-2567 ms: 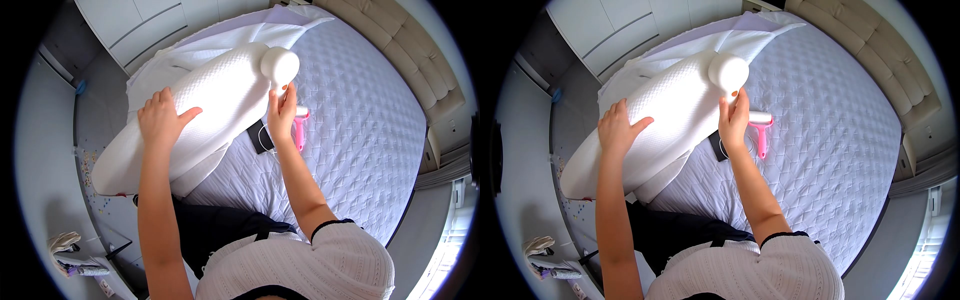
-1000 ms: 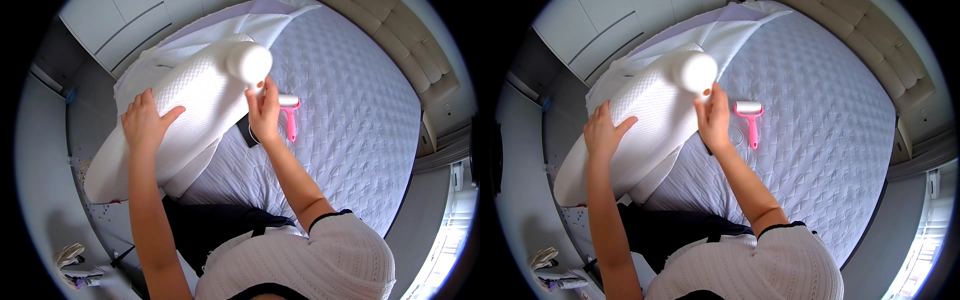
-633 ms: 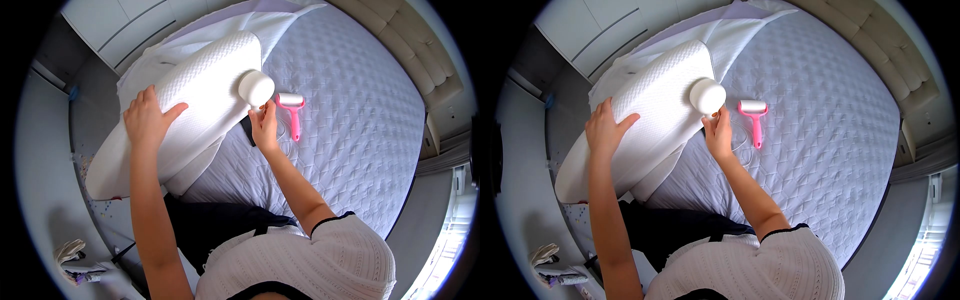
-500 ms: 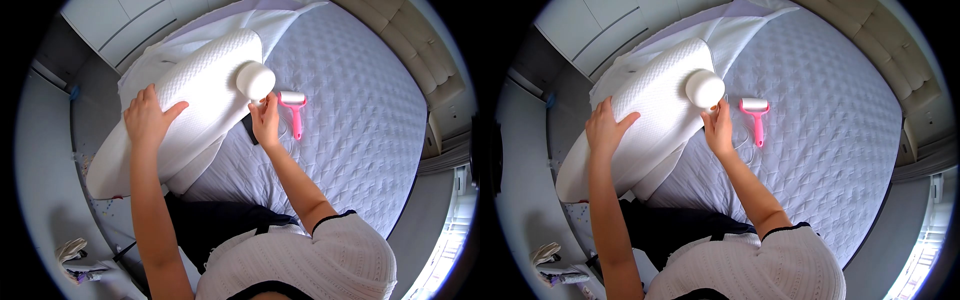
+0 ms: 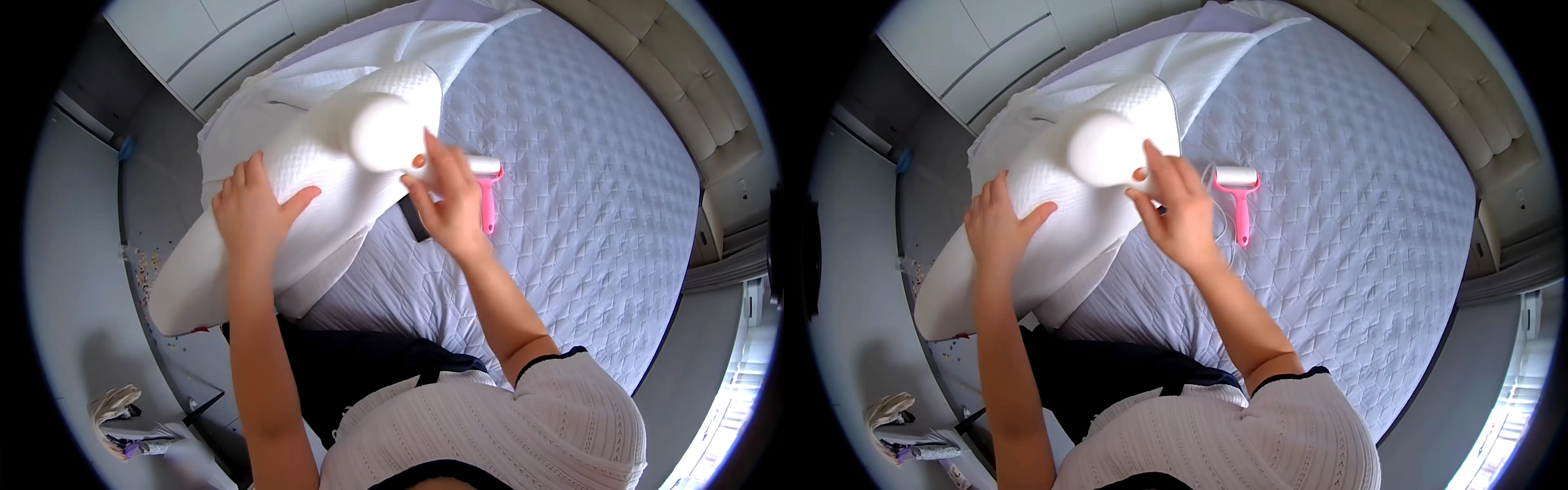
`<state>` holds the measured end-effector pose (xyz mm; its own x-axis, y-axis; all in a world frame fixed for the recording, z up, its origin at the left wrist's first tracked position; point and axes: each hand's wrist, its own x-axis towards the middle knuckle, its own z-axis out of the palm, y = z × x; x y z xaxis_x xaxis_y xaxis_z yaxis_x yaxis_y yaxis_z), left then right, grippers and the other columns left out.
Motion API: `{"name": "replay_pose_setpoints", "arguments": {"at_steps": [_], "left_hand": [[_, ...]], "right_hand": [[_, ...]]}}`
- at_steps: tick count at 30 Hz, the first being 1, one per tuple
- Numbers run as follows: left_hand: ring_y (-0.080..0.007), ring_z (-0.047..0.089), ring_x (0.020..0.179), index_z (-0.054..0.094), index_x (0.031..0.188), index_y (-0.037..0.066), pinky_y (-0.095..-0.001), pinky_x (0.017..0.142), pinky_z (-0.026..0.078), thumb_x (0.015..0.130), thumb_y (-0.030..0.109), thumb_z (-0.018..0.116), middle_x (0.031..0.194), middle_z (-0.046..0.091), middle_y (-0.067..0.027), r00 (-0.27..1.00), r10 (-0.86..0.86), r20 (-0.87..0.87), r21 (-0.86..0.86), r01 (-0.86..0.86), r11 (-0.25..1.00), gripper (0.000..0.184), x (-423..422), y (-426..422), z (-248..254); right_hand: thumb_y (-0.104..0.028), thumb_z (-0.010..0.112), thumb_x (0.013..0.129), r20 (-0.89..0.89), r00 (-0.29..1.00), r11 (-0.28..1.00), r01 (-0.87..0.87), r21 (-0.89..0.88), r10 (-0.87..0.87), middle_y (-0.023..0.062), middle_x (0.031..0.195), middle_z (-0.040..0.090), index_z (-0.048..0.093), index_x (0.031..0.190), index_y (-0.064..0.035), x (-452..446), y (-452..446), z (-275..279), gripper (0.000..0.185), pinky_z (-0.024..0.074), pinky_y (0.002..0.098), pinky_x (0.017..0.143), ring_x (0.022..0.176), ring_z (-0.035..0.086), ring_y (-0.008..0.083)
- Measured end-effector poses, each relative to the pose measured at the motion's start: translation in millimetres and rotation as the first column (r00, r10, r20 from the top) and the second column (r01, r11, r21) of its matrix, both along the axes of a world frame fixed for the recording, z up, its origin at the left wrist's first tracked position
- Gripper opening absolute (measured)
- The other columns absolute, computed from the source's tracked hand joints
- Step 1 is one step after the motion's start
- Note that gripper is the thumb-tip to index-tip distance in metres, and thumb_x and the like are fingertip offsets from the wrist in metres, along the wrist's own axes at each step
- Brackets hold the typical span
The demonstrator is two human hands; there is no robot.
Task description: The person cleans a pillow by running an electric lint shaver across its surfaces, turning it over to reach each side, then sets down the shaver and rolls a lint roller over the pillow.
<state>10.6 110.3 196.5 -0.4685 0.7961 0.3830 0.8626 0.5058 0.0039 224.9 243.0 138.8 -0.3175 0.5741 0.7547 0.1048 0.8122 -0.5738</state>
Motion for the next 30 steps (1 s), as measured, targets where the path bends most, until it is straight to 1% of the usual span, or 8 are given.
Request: {"name": "replay_pose_setpoints", "arguments": {"at_steps": [2,4,8,14,18,21,24,30], "left_hand": [[-0.0350,0.061,0.110,0.055,0.129,0.000,-0.0469,0.092,0.046,0.070,0.060,0.080,0.119,0.065,-0.0162,1.000,-0.006,-0.026,0.029,0.007,1.000,0.088,7,-7,-6],[-0.0335,0.060,0.111,0.054,0.130,0.002,-0.0461,0.094,0.045,0.068,0.059,0.081,0.120,0.064,-0.0139,0.999,-0.012,-0.049,0.087,0.016,0.996,0.089,16,-12,-12],[-0.0314,0.059,0.112,0.054,0.130,0.003,-0.0448,0.096,0.043,0.064,0.059,0.083,0.121,0.063,-0.0116,0.999,0.004,-0.050,0.141,0.003,0.990,0.091,29,-16,-20],[-0.0300,0.057,0.116,0.051,0.133,0.004,-0.0453,0.100,0.040,0.058,0.059,0.085,0.124,0.062,-0.0106,0.997,0.002,-0.083,0.178,0.012,0.984,0.099,41,-26,-26],[-0.0311,0.054,0.119,0.048,0.137,0.004,-0.0470,0.102,0.038,0.058,0.058,0.086,0.127,0.059,-0.0117,0.997,-0.001,-0.074,0.174,0.014,0.985,0.103,47,-32,-30],[-0.0315,0.053,0.121,0.046,0.139,0.004,-0.0474,0.103,0.037,0.057,0.054,0.088,0.130,0.058,-0.0121,0.999,-0.002,-0.041,0.185,0.009,0.983,0.104,58,-36,-31],[-0.0318,0.052,0.123,0.045,0.140,0.004,-0.0475,0.104,0.037,0.056,0.050,0.090,0.132,0.057,-0.0123,1.000,0.024,-0.008,0.163,-0.022,0.986,0.106,66,-40,-31],[-0.0325,0.051,0.124,0.044,0.141,0.006,-0.0474,0.104,0.036,0.054,0.043,0.093,0.133,0.056,-0.0122,0.999,0.041,0.018,0.119,-0.043,0.992,0.107,73,-44,-29]], "right_hand": [[-0.005,0.078,0.077,0.039,0.996,0.996,0.081,0.040,-0.082,0.0115,0.098,0.066,0.059,0.132,-0.0010,17,12,21,0.058,0.0567,0.0385,0.071,0.084,0.067,0.0288],[-0.006,0.077,0.078,0.126,0.988,0.995,0.096,-0.038,-0.091,0.0123,0.099,0.066,0.062,0.128,-0.0017,40,24,45,0.053,0.0556,0.0367,0.071,0.083,0.067,0.0285],[-0.006,0.074,0.082,0.231,0.973,0.983,0.050,-0.179,-0.007,0.0129,0.102,0.069,0.064,0.122,0.0010,80,52,78,0.042,0.0522,0.0331,0.079,0.086,0.066,0.0247],[-0.011,0.073,0.088,0.359,0.915,0.949,-0.068,-0.309,0.183,0.0095,0.098,0.071,0.065,0.121,0.0018,98,94,114,0.036,0.0513,0.0301,0.074,0.083,0.063,0.0140],[-0.020,0.069,0.092,0.567,0.789,0.959,-0.096,-0.267,0.237,0.0068,0.089,0.067,0.066,0.120,0.0001,86,119,151,0.035,0.0466,0.0275,0.063,0.071,0.056,0.0108],[-0.026,0.065,0.093,0.763,0.542,0.935,-0.169,-0.312,0.353,0.0014,0.083,0.065,0.066,0.123,-0.0008,67,139,177,0.039,0.0437,0.0257,0.055,0.065,0.053,0.0077],[-0.030,0.063,0.093,0.782,0.434,0.894,-0.243,-0.377,0.447,0.0003,0.079,0.062,0.067,0.119,-0.0017,49,154,184,0.039,0.0430,0.0245,0.052,0.061,0.051,0.0077],[-0.041,0.060,0.093,0.807,0.313,0.865,-0.154,-0.478,0.501,-0.0007,0.075,0.063,0.071,0.103,-0.0052,31,178,173,0.039,0.0390,0.0231,0.045,0.053,0.050,0.0054]]}}
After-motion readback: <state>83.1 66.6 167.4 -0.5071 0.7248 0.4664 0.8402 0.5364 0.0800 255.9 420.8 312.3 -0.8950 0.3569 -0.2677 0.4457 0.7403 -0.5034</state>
